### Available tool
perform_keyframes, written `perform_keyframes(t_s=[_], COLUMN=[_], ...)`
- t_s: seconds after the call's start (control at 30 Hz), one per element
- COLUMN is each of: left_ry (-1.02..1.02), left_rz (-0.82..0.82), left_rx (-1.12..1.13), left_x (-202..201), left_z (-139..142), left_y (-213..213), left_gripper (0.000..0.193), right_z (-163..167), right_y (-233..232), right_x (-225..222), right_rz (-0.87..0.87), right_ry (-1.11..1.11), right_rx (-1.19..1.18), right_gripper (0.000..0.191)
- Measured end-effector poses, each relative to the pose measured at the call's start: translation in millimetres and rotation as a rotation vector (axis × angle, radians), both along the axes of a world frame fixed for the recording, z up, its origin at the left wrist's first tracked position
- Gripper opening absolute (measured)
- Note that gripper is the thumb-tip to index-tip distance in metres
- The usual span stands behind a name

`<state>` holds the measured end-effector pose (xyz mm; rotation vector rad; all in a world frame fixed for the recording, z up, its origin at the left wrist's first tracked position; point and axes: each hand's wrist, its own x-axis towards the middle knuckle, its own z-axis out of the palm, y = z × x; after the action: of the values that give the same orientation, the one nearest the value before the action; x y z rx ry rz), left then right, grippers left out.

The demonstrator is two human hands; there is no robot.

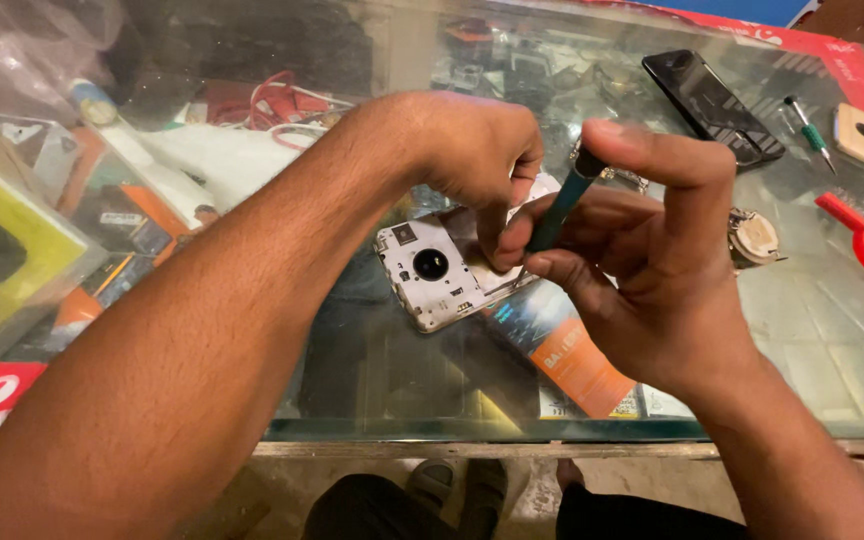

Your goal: The person uses a precision screwdriver to pry and loosen the battery from a white smartphone chassis. They repeatedly work the tool along the battery edges and under the label to release adhesive, while holding the phone steady with the other hand.

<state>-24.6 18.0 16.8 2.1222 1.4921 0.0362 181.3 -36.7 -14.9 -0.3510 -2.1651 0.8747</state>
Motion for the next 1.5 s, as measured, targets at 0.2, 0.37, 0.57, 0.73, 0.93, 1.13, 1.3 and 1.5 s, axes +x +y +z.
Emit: perform_keyframes(t_s=[0.2, 0.37, 0.57, 0.73, 0.93, 1.13, 1.3, 1.5], left_ry=[-0.016, -0.02, 0.056, -0.062, 0.007, -0.044, -0.031, -0.02], left_rz=[0.036, 0.043, 0.066, 0.109, 0.141, 0.12, 0.139, 0.16], left_rx=[-0.05, -0.093, -0.05, -0.083, -0.059, -0.075, -0.122, -0.119], left_x=[2.0, 0.5, -0.9, 0.4, 5.7, 2.6, 4.8, 5.9], left_z=[4.5, 4.4, 2.4, 5.0, 7.0, 4.1, 6.9, 10.3], left_y=[-3.9, -4.3, -1.2, -4.2, -5.8, -4.4, -5.5, -8.9], left_gripper=[0.048, 0.048, 0.051, 0.077, 0.087, 0.09, 0.091, 0.089], right_z=[-3.7, -7.0, 0.6, -2.1, -3.1, 5.2, -2.3, -6.9], right_y=[-1.2, -3.2, 5.8, 5.4, -0.4, 7.7, 14.0, 5.7], right_x=[4.3, 4.7, 5.4, 2.1, -3.2, 4.3, 12.1, 7.2], right_rz=[-0.404, -0.228, 0.162, -0.041, -0.406, 0.042, 0.026, -0.351], right_ry=[0.001, 0.062, 0.004, 0.007, 0.009, 0.123, 0.02, 0.011], right_rx=[-0.077, 0.177, -0.065, 0.058, 0.171, -0.48, 0.061, 0.12], right_gripper=[0.087, 0.086, 0.073, 0.08, 0.094, 0.073, 0.079, 0.088])
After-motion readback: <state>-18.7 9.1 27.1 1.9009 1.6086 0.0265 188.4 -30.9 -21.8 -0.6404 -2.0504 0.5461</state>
